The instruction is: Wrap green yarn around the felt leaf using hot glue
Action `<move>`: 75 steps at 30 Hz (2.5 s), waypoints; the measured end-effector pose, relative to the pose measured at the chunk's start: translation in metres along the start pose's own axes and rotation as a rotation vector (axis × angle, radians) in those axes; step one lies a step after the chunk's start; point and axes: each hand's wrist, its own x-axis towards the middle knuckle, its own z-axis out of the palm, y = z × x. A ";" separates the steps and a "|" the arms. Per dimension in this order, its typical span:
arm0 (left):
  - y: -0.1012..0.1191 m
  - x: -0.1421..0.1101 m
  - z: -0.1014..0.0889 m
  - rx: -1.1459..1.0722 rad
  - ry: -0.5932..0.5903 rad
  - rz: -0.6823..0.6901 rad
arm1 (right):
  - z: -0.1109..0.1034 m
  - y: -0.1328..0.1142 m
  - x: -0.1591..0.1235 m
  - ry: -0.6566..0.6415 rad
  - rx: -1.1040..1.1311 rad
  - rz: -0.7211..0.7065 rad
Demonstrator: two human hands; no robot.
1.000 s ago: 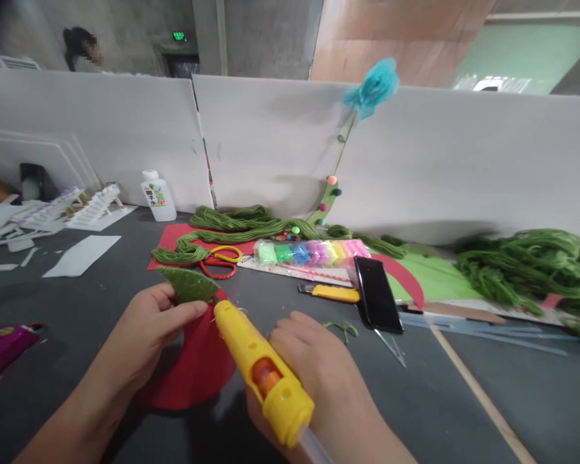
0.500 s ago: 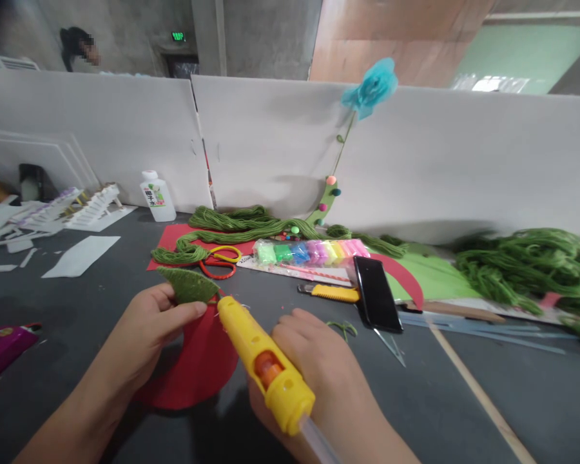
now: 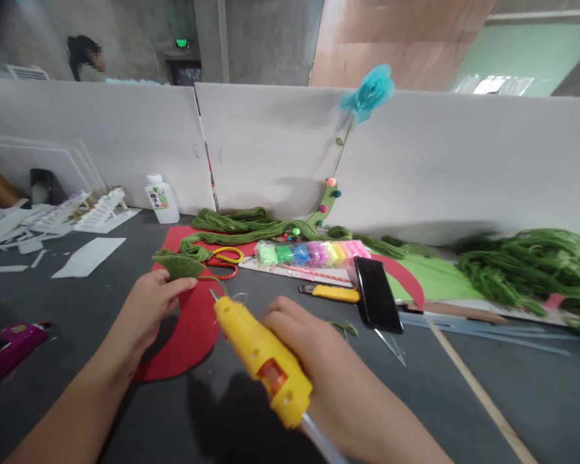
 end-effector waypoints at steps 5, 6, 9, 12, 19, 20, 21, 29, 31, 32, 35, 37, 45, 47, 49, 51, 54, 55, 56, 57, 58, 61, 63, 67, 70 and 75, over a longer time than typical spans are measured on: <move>-0.008 0.019 -0.014 0.006 0.120 0.051 | 0.018 0.003 -0.004 -0.412 0.005 0.025; -0.008 0.021 -0.015 0.000 0.129 0.058 | 0.026 0.006 -0.005 -0.445 -0.013 0.022; -0.007 0.018 -0.014 -0.018 0.117 0.069 | 0.046 0.020 -0.006 -0.484 -0.111 0.026; -0.001 0.009 -0.010 -0.035 0.062 0.066 | 0.053 0.029 -0.005 -0.453 -0.180 0.028; 0.021 -0.025 -0.007 -0.077 -0.224 -0.032 | 0.022 0.012 0.011 -0.035 0.155 0.130; 0.023 -0.029 -0.006 -0.103 -0.287 -0.065 | 0.020 0.009 0.015 0.028 0.270 0.147; 0.024 -0.031 -0.005 -0.133 -0.345 -0.096 | 0.020 0.006 0.019 0.058 0.392 0.147; 0.019 -0.038 0.006 -0.121 -0.462 -0.164 | 0.032 0.002 0.034 0.060 0.545 0.328; 0.020 -0.040 0.009 -0.074 -0.451 -0.169 | 0.026 0.003 0.032 0.108 0.416 0.313; 0.020 -0.041 0.011 -0.046 -0.447 -0.171 | 0.023 0.004 0.031 0.115 0.361 0.293; 0.021 -0.043 0.015 0.015 -0.445 -0.188 | 0.014 0.005 0.027 0.114 0.214 0.234; 0.020 -0.044 0.016 0.028 -0.457 -0.202 | 0.011 0.006 0.025 0.122 0.170 0.217; 0.016 -0.043 0.016 0.087 -0.499 -0.180 | 0.011 0.005 0.024 0.082 0.382 0.326; 0.017 -0.043 0.017 0.084 -0.501 -0.193 | 0.013 0.005 0.025 0.075 0.407 0.403; 0.018 -0.044 0.017 0.082 -0.503 -0.203 | 0.014 0.007 0.026 0.068 0.444 0.435; 0.018 -0.045 0.016 0.074 -0.503 -0.202 | 0.015 0.009 0.027 0.075 0.480 0.415; 0.019 -0.046 0.016 0.050 -0.513 -0.194 | 0.016 0.011 0.028 0.073 0.551 0.375; 0.020 -0.046 0.017 0.042 -0.514 -0.194 | 0.016 0.012 0.029 0.068 0.570 0.378; 0.020 -0.047 0.017 0.037 -0.515 -0.195 | 0.017 0.012 0.029 0.065 0.582 0.388; 0.020 -0.047 0.017 0.035 -0.515 -0.197 | 0.017 0.011 0.029 0.063 0.582 0.403; 0.020 -0.047 0.018 0.035 -0.512 -0.201 | 0.017 0.011 0.029 0.064 0.573 0.418; 0.020 -0.048 0.018 0.033 -0.511 -0.212 | 0.017 0.009 0.029 0.068 0.516 0.446; 0.019 -0.048 0.017 0.020 -0.531 -0.212 | 0.016 0.009 0.028 0.062 0.488 0.450; 0.016 -0.047 0.014 0.005 -0.565 -0.222 | 0.016 0.010 0.027 0.059 0.529 0.437; 0.014 -0.047 0.013 0.017 -0.570 -0.254 | 0.017 0.010 0.028 0.051 0.613 0.423; 0.013 -0.049 0.014 -0.002 -0.570 -0.261 | 0.017 0.009 0.028 0.078 0.595 0.403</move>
